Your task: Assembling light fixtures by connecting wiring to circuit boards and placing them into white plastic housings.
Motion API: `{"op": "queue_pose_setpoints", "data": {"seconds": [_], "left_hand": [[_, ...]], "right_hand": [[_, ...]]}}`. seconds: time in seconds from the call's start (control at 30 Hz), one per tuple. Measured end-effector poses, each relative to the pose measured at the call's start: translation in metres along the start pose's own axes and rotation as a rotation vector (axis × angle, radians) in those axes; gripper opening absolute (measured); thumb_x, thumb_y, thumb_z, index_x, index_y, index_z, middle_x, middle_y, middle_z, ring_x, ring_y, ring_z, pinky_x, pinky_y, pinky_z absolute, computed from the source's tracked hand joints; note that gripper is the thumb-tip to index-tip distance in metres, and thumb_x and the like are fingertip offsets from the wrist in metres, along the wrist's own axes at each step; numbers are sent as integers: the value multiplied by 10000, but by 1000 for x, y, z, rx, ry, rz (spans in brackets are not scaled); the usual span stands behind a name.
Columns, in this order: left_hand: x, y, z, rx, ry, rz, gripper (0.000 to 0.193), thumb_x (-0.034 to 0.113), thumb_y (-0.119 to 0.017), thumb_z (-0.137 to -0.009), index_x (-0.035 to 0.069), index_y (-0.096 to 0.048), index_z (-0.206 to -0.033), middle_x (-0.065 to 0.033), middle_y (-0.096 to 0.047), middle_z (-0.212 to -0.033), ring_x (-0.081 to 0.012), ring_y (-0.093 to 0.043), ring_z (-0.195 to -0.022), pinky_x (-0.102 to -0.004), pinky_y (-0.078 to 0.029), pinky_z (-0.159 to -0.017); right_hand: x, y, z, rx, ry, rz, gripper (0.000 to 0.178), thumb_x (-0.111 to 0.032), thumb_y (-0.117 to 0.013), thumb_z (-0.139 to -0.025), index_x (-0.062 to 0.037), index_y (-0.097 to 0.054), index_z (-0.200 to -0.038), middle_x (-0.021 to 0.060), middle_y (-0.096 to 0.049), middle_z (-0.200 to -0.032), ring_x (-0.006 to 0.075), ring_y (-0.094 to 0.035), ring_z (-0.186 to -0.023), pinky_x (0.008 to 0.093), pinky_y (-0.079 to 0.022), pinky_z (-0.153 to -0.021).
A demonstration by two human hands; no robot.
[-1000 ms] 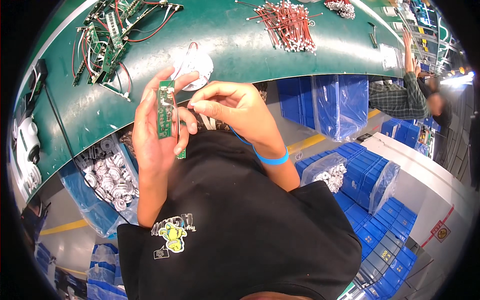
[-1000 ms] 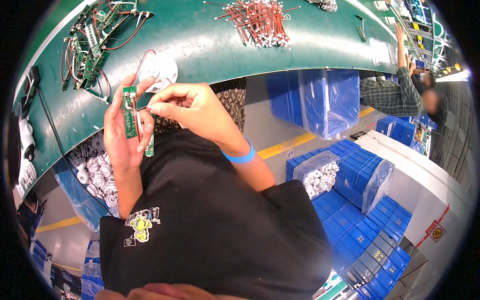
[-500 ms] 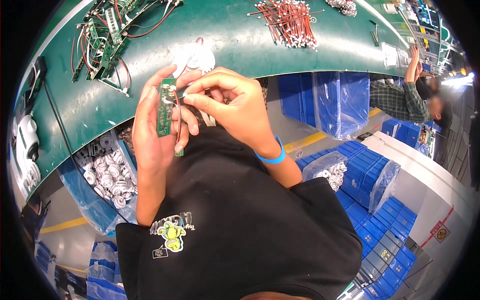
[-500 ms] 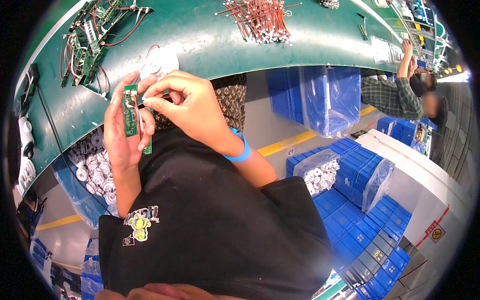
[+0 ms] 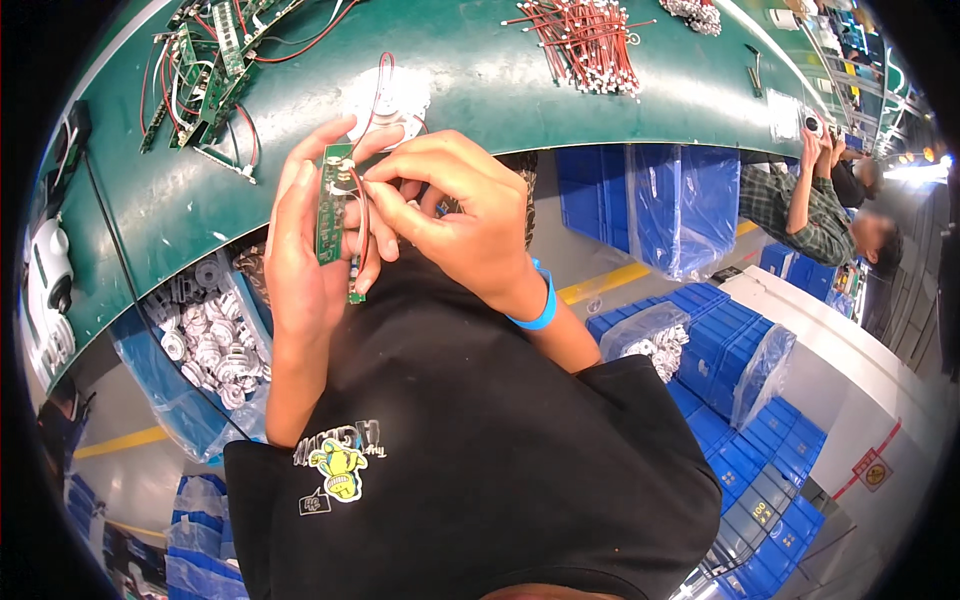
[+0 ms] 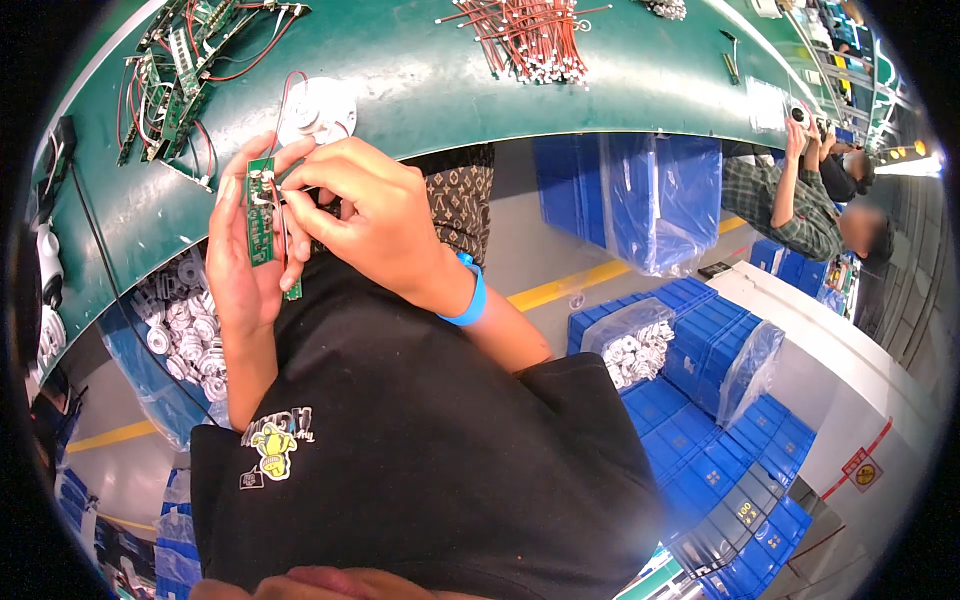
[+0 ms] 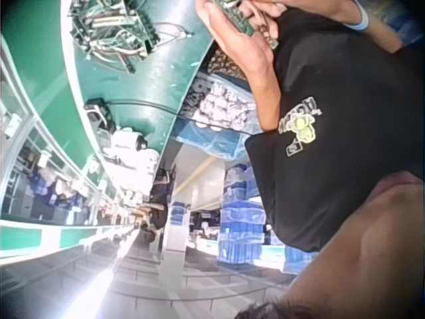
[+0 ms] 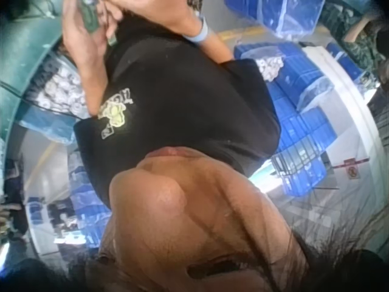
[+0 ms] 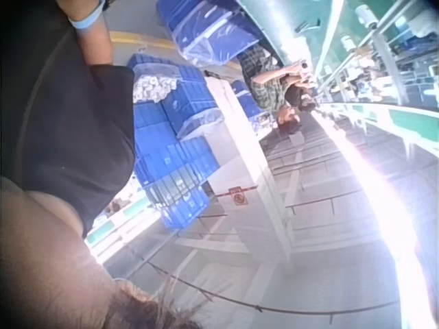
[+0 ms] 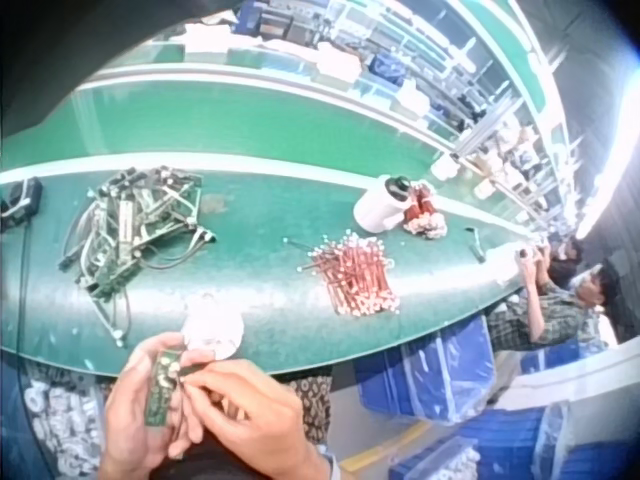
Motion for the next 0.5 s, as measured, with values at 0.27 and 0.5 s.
{"op": "queue_pose_setpoints", "data": {"seconds": [0.27, 0.5], "left_hand": [[4, -6, 2, -30, -81, -122, 649, 478, -185, -1017, -14, -349, -1407, -192, -530, -1293, -80, -487, -520, -173, -373, -371], [5, -6, 3, 9, -87, -243, 709, 529, -162, -1005, -24, -388, -1388, -141, -574, -1211, -52, -458, -504, -169, -343, -371]], "right_hand": [[-10, -3, -1, 11, 274, 198, 149, -12, -731, -661, -49, -668, -790, 44, -658, -796, 203, -656, -682, 293, -529, -534], [-15, -1, 3, 44, 471, 267, 205, 34, -750, -617, -43, -691, -798, 52, -651, -782, 169, -595, -603, 266, -469, -489]]}}
Point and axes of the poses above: each hand's wrist, its own z-axis away from the middle knuckle, its own y-axis out of the back of the hand, x = y × z, the point moved 8 cm from there along -z, towards the middle knuckle
